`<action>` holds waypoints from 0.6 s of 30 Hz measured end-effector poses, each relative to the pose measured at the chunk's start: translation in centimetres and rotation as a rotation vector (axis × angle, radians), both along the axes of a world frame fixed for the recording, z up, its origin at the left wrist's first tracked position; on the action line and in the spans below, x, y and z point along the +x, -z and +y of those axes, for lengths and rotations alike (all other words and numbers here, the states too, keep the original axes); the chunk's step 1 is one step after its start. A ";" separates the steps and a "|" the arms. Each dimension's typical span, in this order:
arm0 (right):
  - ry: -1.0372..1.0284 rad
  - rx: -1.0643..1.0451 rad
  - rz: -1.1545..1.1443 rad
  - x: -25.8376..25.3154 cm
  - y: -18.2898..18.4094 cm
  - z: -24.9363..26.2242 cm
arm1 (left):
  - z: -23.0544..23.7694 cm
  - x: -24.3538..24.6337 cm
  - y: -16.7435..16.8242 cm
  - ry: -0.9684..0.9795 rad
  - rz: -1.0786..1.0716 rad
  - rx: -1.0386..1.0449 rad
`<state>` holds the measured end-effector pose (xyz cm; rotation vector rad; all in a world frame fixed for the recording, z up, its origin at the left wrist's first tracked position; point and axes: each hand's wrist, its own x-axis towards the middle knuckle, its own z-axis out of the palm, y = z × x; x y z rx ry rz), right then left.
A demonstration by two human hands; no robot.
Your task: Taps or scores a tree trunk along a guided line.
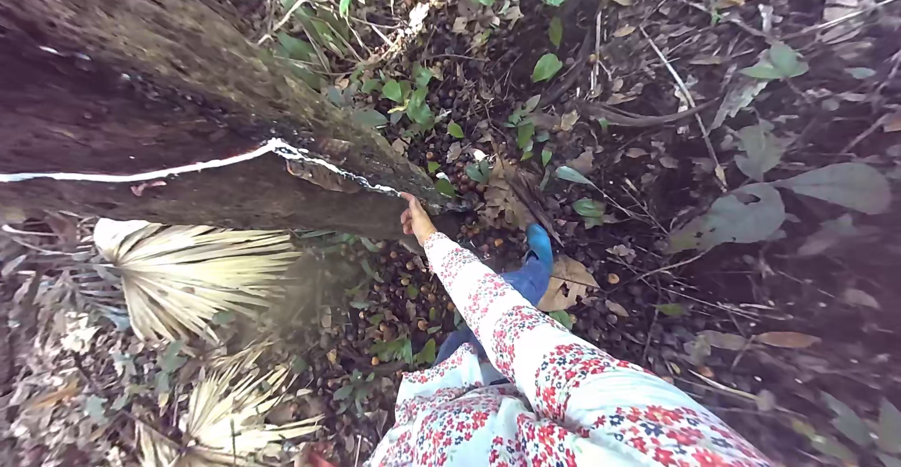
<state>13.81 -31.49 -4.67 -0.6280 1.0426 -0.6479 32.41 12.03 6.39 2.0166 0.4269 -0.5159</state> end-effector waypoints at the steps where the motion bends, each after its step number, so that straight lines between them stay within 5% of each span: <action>1: -0.018 0.042 0.029 -0.1 0.1 -0.1 | 0.0 0.1 0.0 0.008 0.000 0.004; 7: -0.059 0.238 0.188 -1.8 0.9 0.3 | -0.8 -0.2 -0.7 0.006 0.022 0.006; 18: 0.043 0.042 -0.014 -0.7 2.3 -0.5 | -1.4 -0.4 -0.7 0.021 0.055 0.022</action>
